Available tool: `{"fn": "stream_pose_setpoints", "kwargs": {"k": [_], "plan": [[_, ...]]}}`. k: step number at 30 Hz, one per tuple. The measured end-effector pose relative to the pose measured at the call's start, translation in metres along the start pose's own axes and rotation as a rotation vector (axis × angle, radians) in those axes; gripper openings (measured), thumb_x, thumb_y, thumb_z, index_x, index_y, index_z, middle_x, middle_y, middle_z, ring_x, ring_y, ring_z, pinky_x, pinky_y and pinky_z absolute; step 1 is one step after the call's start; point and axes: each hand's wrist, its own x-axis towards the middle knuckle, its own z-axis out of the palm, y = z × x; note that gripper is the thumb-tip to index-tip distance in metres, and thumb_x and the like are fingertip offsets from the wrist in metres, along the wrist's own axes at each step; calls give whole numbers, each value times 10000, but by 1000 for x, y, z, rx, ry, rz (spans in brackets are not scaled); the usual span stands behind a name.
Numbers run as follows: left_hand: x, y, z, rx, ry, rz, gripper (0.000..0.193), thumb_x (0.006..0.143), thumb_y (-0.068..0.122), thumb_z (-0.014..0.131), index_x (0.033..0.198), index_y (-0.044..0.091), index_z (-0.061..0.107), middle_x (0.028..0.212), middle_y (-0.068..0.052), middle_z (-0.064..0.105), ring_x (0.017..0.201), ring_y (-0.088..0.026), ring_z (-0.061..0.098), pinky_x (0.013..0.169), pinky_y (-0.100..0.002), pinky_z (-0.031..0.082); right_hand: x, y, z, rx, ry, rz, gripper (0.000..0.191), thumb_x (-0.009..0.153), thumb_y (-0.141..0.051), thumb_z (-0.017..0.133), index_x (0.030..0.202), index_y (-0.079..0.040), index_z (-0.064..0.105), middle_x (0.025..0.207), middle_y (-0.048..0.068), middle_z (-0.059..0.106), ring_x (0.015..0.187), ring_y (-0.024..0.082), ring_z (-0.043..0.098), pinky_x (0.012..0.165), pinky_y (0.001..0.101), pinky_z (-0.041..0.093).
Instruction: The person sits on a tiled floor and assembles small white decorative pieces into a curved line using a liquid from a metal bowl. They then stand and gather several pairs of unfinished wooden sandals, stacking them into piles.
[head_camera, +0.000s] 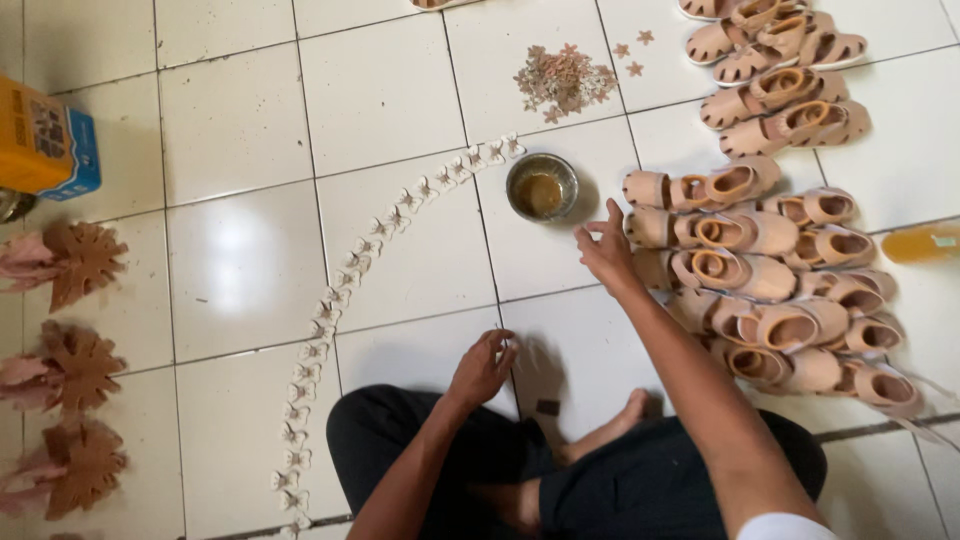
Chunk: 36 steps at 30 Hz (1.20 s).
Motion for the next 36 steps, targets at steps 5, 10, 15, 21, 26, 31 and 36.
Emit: {"fn": "stream_pose_setpoints", "kwargs": {"k": [5,10,15,21,26,31,36], "plan": [[3,-16,-7,-14,9,-100,335,971,238,650,1248,57,603,1198,-191,678,1012,-360,710,831,-457,566,42,-21,32,33,114,34,939,960,-152,697,1633,-147,42,1398,237,540,977,252,711,693,357,640],[-1,-28,-4,-55,-24,-153,374,957,223,656,1287,64,579,1247,-172,657,1058,-345,696,870,-441,562,42,6,34,73,99,71,1016,886,-19,728,1622,-172,45,1430,268,481,1009,291,720,695,355,646],[4,-28,8,28,-62,-131,504,899,218,702,1343,39,544,1387,-190,585,1206,-374,604,1002,-449,492,-12,49,18,12,45,148,1079,831,-82,755,1614,-186,19,1378,283,552,887,342,749,626,378,664],[12,-10,48,314,-93,-52,1003,768,301,805,1555,6,258,1639,-252,219,1480,-432,239,1165,-526,282,-55,105,-84,-287,60,-367,675,993,-328,757,1522,-61,434,1348,236,679,951,213,761,712,315,598],[13,10,69,505,-246,-225,1220,732,472,860,1599,51,112,1680,-226,48,1568,-378,19,1194,-579,144,-55,159,-264,54,624,-257,488,995,-127,781,1417,6,575,1150,124,716,1017,159,694,885,303,579],[33,31,77,382,-121,-153,1397,638,547,903,1558,-37,29,1637,-292,67,1535,-430,37,1233,-527,139,-20,195,-376,-27,912,15,1217,879,-309,957,1648,-3,64,1646,307,324,1459,362,405,1176,418,420],[52,46,79,195,20,-233,1479,564,470,925,1567,-43,-33,1637,-306,93,1514,-427,178,1213,-498,253,21,202,-401,-230,878,-57,1387,799,-327,1047,1631,23,-6,1640,368,238,1504,433,303,1225,442,304]]}}
